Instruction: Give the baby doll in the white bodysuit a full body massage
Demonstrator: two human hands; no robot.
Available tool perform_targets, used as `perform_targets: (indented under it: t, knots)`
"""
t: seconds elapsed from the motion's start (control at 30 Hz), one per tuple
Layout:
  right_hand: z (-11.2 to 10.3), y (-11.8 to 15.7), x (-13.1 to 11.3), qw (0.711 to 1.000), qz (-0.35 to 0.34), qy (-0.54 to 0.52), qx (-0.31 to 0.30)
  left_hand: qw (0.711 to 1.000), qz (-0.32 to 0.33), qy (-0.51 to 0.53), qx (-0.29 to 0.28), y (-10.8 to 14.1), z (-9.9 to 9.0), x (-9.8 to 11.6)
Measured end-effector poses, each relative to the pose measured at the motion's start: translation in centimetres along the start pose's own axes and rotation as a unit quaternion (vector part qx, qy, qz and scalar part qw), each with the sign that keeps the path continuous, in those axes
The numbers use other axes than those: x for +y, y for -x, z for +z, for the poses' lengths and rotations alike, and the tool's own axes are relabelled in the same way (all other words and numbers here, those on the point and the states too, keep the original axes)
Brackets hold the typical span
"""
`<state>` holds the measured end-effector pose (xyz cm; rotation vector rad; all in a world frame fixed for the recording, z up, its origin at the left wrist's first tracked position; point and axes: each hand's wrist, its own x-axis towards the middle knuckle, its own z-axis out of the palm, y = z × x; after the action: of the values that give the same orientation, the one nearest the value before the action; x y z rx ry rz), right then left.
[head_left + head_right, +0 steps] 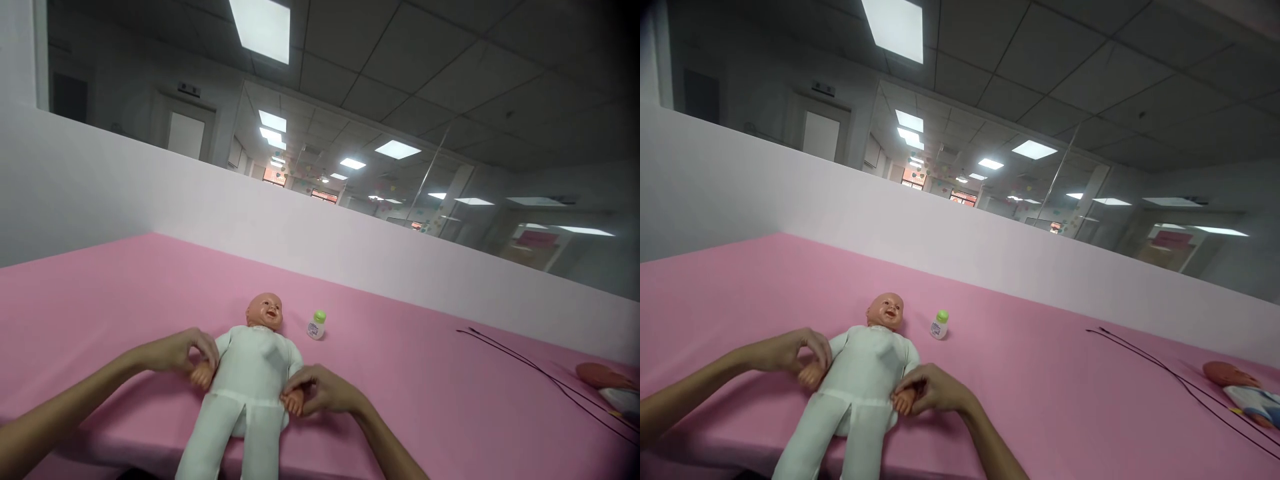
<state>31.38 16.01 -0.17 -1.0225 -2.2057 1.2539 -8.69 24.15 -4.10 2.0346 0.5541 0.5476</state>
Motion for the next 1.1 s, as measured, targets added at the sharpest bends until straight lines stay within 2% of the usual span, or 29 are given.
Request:
perform_targets:
  t: [0.1, 0.17, 0.23, 0.33, 0.4, 0.5, 0.53, 0.6, 0.73, 0.83, 0.9, 0.97, 1.03, 1.1]
  knots:
    - [1.1, 0.8, 0.8, 0.999, -0.003, 0.009, 0.031, 1.0, 0.008, -0.002, 0.016, 0.3, 1.8, -1.3]
    - [0.6, 0.6, 0.8, 0.997, 0.015, -0.016, 0.077, 0.998, 0.004, 0.031, 0.057, -0.3, 1.8, -1.3]
    - [-0.5, -0.3, 0.6, 0.987, 0.022, -0.053, 0.151, 0.988, -0.014, 0.072, 0.136, -1.7, 1.1, -0.5]
    - [-2.1, -3.5, 0.7, 0.954, 0.05, -0.111, 0.273, 0.949, -0.051, 0.127, 0.283, -5.0, -0.3, 0.9]
    - [-2.7, -6.0, 1.5, 0.928, 0.114, -0.152, 0.321, 0.92, -0.103, 0.138, 0.351, -7.5, -0.8, 0.8]
    - [-2.8, -8.7, 3.3, 0.894, 0.194, -0.19, 0.357, 0.885, -0.217, 0.135, 0.389, -10.0, -0.6, -0.7]
    - [-2.8, -8.9, 3.8, 0.889, 0.202, -0.195, 0.361, 0.88, -0.239, 0.139, 0.385, -10.2, -0.6, -1.3]
    - [-2.9, -8.3, 4.3, 0.898, 0.185, -0.198, 0.346, 0.888, -0.23, 0.16, 0.363, -9.4, -0.7, -2.1]
    - [-3.3, -4.1, 2.6, 0.945, 0.077, -0.148, 0.282, 0.93, -0.095, 0.189, 0.3, -5.1, -1.6, -1.6]
    - [-2.6, -1.2, 0.6, 0.977, 0.037, -0.083, 0.191, 0.969, -0.02, 0.158, 0.187, -1.8, -1.4, -0.6]
    - [-1.3, -0.1, 0.0, 0.994, 0.033, -0.032, 0.096, 0.991, -0.002, 0.102, 0.088, -0.4, -0.3, -0.6]
    - [0.3, 0.4, 0.2, 0.999, 0.025, 0.008, 0.033, 0.999, 0.001, 0.043, 0.025, 0.2, 1.1, -1.3]
    - [1.5, 0.6, 0.8, 0.999, 0.02, 0.017, 0.03, 1.0, 0.004, 0.014, 0.021, 0.3, 2.3, -2.2]
    - [1.7, 0.8, 1.4, 0.997, 0.031, 0.001, 0.069, 0.998, 0.003, 0.023, 0.053, 0.3, 2.6, -2.7]
